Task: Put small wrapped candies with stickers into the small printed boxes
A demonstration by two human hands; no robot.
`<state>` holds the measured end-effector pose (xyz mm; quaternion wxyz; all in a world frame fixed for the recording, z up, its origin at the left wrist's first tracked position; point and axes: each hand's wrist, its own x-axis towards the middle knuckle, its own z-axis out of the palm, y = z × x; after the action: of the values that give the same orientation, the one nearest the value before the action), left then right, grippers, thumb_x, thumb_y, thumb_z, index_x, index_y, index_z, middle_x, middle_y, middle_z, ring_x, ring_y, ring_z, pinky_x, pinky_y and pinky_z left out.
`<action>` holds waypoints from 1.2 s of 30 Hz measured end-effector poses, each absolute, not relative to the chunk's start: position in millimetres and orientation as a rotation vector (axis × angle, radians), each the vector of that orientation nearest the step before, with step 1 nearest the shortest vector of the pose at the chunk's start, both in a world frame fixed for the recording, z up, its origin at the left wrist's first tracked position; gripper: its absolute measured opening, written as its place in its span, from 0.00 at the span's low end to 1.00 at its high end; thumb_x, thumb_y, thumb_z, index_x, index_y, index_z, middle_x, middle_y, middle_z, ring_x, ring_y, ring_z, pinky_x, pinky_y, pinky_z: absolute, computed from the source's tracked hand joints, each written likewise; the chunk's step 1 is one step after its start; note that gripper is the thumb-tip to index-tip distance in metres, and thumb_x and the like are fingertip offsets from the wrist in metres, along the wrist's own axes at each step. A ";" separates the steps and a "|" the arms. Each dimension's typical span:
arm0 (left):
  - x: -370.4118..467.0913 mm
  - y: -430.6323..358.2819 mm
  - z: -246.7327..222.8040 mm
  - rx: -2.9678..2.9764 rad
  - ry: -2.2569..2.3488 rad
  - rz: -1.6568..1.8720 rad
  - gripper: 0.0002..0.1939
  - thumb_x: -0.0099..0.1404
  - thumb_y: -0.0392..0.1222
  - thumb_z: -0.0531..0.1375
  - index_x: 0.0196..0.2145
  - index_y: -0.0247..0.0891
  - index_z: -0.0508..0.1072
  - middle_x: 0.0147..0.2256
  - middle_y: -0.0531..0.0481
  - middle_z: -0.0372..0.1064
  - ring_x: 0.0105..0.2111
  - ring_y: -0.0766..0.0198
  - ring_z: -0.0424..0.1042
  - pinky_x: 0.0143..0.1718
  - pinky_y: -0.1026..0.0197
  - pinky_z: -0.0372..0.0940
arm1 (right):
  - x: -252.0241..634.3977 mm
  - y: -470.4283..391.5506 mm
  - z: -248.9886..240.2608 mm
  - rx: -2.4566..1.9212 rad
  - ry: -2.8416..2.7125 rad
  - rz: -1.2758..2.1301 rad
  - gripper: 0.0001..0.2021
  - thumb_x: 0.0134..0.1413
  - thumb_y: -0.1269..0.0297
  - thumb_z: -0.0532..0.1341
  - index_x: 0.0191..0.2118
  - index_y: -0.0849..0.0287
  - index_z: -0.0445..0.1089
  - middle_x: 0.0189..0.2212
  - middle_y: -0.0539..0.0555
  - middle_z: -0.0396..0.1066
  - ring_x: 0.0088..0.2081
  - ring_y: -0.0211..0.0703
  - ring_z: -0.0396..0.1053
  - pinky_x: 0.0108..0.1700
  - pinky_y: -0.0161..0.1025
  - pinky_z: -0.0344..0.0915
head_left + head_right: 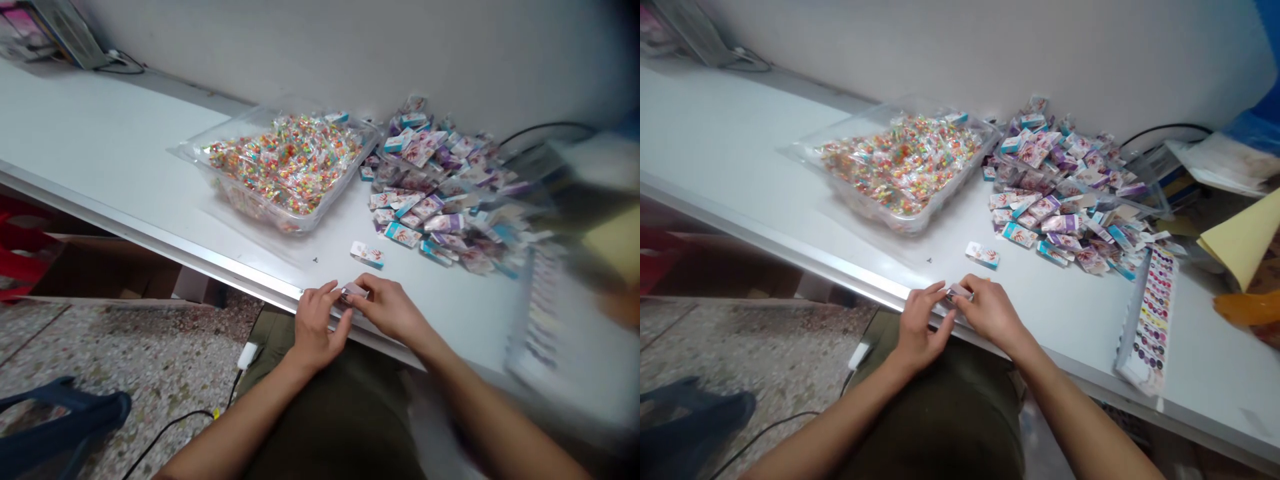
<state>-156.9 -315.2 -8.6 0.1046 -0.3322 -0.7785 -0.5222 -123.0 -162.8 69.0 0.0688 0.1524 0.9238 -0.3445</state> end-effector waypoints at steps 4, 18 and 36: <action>-178.2 -326.9 9.0 -0.810 -2.478 -2.267 0.07 0.64 0.43 0.60 0.37 0.38 0.74 0.35 0.47 0.76 0.31 0.63 0.73 0.33 0.60 0.68 | -120.3 -167.1 68.5 0.434 2.698 -1.269 0.06 0.55 0.61 0.59 0.32 0.56 0.70 0.22 0.48 0.71 0.26 0.40 0.69 0.30 0.35 0.60; -199.7 -315.0 14.1 -0.861 -2.639 -2.771 0.18 0.54 0.44 0.67 0.41 0.35 0.72 0.23 0.57 0.66 0.23 0.69 0.66 0.28 0.64 0.63 | -103.1 -160.9 48.3 0.483 2.697 -1.553 0.14 0.56 0.58 0.60 0.45 0.58 0.71 0.32 0.52 0.73 0.28 0.39 0.68 0.32 0.37 0.66; -151.7 -288.9 -28.1 -0.945 -2.346 -1.303 0.35 0.67 0.37 0.55 0.67 0.35 0.44 0.53 0.36 0.70 0.49 0.56 0.74 0.48 0.56 0.71 | -99.2 -185.9 51.4 0.185 3.660 -0.355 0.05 0.59 0.70 0.60 0.37 0.60 0.73 0.41 0.58 0.72 0.43 0.51 0.62 0.43 0.48 0.60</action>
<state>-151.7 -288.9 -28.1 0.1476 -0.3286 -0.8155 -0.4529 -99.2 -185.9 51.4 -0.2668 0.0484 0.9580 -0.0928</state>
